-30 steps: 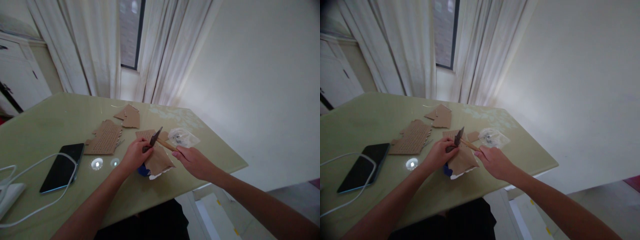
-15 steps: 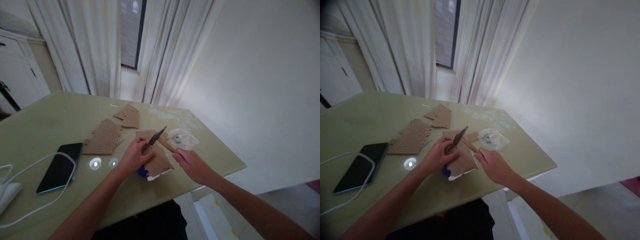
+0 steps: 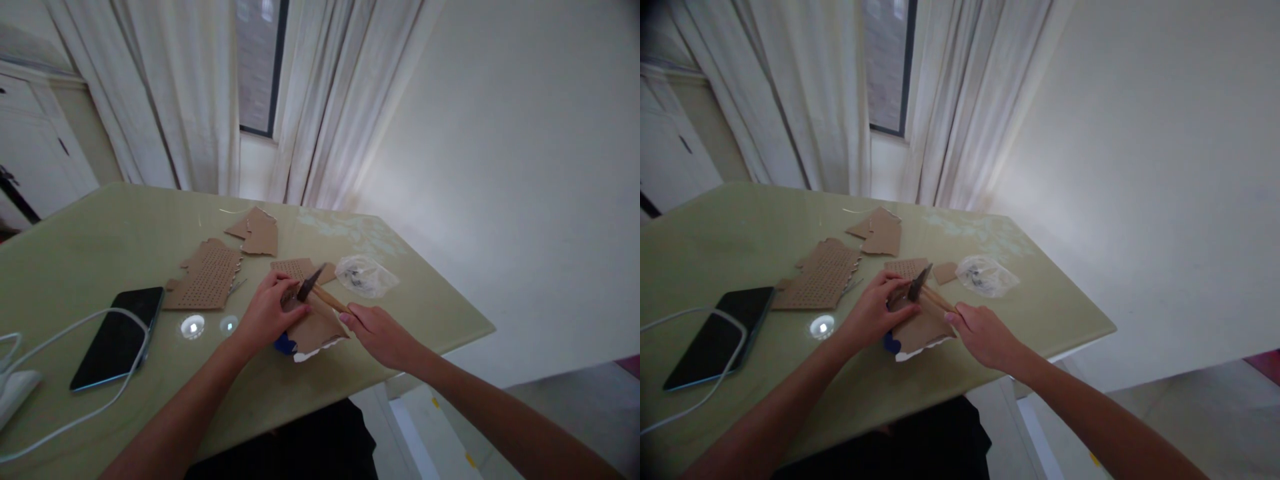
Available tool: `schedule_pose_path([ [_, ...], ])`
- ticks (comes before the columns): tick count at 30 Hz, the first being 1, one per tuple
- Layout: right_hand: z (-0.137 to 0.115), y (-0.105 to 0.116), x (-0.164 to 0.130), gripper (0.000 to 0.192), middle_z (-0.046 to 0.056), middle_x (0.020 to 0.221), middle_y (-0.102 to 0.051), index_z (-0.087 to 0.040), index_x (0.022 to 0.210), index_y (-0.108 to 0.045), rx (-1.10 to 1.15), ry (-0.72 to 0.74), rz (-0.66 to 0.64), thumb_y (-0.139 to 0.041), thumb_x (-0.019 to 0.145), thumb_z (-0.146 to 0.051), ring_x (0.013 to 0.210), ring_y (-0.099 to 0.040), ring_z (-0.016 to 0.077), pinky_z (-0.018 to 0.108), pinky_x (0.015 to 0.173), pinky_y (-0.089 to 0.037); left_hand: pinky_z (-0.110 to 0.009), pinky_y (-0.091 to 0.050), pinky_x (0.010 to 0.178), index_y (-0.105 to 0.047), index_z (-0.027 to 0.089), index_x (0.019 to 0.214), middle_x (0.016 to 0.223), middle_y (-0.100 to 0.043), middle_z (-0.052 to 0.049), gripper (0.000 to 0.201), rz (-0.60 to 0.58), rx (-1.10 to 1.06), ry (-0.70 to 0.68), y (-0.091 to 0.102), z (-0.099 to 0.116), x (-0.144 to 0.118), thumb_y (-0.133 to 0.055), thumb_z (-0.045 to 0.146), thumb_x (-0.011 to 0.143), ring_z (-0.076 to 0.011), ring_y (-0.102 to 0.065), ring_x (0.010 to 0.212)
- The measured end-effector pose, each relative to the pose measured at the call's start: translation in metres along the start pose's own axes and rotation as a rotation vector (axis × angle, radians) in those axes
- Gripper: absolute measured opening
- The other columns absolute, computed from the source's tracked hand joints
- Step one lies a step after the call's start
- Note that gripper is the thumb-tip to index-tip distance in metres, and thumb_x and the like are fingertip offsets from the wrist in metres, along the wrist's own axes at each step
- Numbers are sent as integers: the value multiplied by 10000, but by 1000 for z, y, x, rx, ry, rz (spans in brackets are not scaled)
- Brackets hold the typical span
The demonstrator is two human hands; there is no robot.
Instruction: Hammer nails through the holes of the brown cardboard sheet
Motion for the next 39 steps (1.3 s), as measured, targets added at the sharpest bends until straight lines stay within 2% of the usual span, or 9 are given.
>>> schedule_pose_path([
  [5, -3, 0, 4, 408, -6, 731, -573, -240, 824, -499, -45, 19, 11, -439, 1178, -434, 726, -568, 184, 324, 713, -301, -502, -583, 1157, -758, 227, 1294, 1341, -667, -117, 492, 11, -29, 17, 0, -3, -2, -904, 362, 844, -320, -701, 1255],
  [10, -9, -3, 8, 366, -8, 708, -566, -235, 859, -564, -125, 26, -32, -457, 1166, -401, 689, -542, 182, 323, 676, -262, -500, -574, 1180, -714, 243, 1373, 1356, -637, -110, 590, 55, -51, 12, -2, -6, -3, -908, 331, 823, -314, -689, 1277],
  [16, -8, 0, 16, 399, -2, 707, -585, -238, 807, -550, 9, 86, -27, -489, 1146, -440, 683, -551, 182, 320, 666, -290, -576, -549, 1206, -698, 260, 1417, 1429, -571, -133, 722, 55, -153, 78, 0, -17, -1, -950, 391, 754, -361, -635, 1363],
  [19, 2, 0, 26, 453, -16, 664, -557, -242, 774, -525, 174, 123, 99, -501, 1144, -502, 641, -527, 164, 310, 642, -314, -591, -561, 1198, -653, 281, 1491, 1560, -461, -150, 847, 20, -275, 157, 4, -23, -1, -966, 448, 722, -373, -608, 1400],
  [23, 24, -15, 57, 528, -58, 618, -480, -258, 808, -505, 574, 151, 477, -502, 1116, -687, 542, -423, 129, 274, 543, -316, -588, -603, 1150, -457, 330, 1663, 1737, -289, -175, 1060, 42, -350, 331, 9, -26, -2, -947, 533, 744, -414, -521, 1512],
  [28, 46, -40, 117, 580, -109, 600, -382, -279, 828, -458, 949, 172, 860, -590, 1014, -812, 478, -341, 100, 227, 442, -280, -595, -591, 1155, -336, 306, 1712, 1803, -318, -210, 1132, 87, -509, 522, 9, -25, -2, -919, 465, 755, -439, -507, 1552],
  [33, 52, -56, 154, 589, -118, 602, -350, -280, 827, -454, 1033, 182, 925, -546, 1023, -828, 464, -316, 95, 214, 413, -289, -573, -567, 1194, -348, 288, 1709, 1801, -392, -195, 1114, 98, -703, 565, 1, -21, -7, -880, 342, 733, -405, -561, 1532],
  [36, 55, -65, 153, 572, -116, 605, -340, -278, 829, -464, 1071, 185, 916, -557, 1036, -802, 460, -296, 94, 215, 403, -269, -545, -550, 1220, -384, 272, 1693, 1768, -456, -183, 1017, 130, -645, 545, -5, -20, -12, -834, 372, 787, -373, -563, 1537],
  [39, 56, -70, 145, 549, -114, 604, -340, -275, 839, -480, 1118, 240, 883, -575, 1049, -773, 449, -285, 92, 219, 400, -253, -527, -597, 1148, -442, 266, 1656, 1711, -528, -177, 848, 173, -487, 493, -1, -25, -11, -748, 494, 899, -349, -621, 1462],
])
Point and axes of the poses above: each hand's wrist, its own x-axis towards the middle knuckle, its own y-axis out of the back of the hand, z = x × y, the point moved 2 cm from there along x, towards the middle knuckle
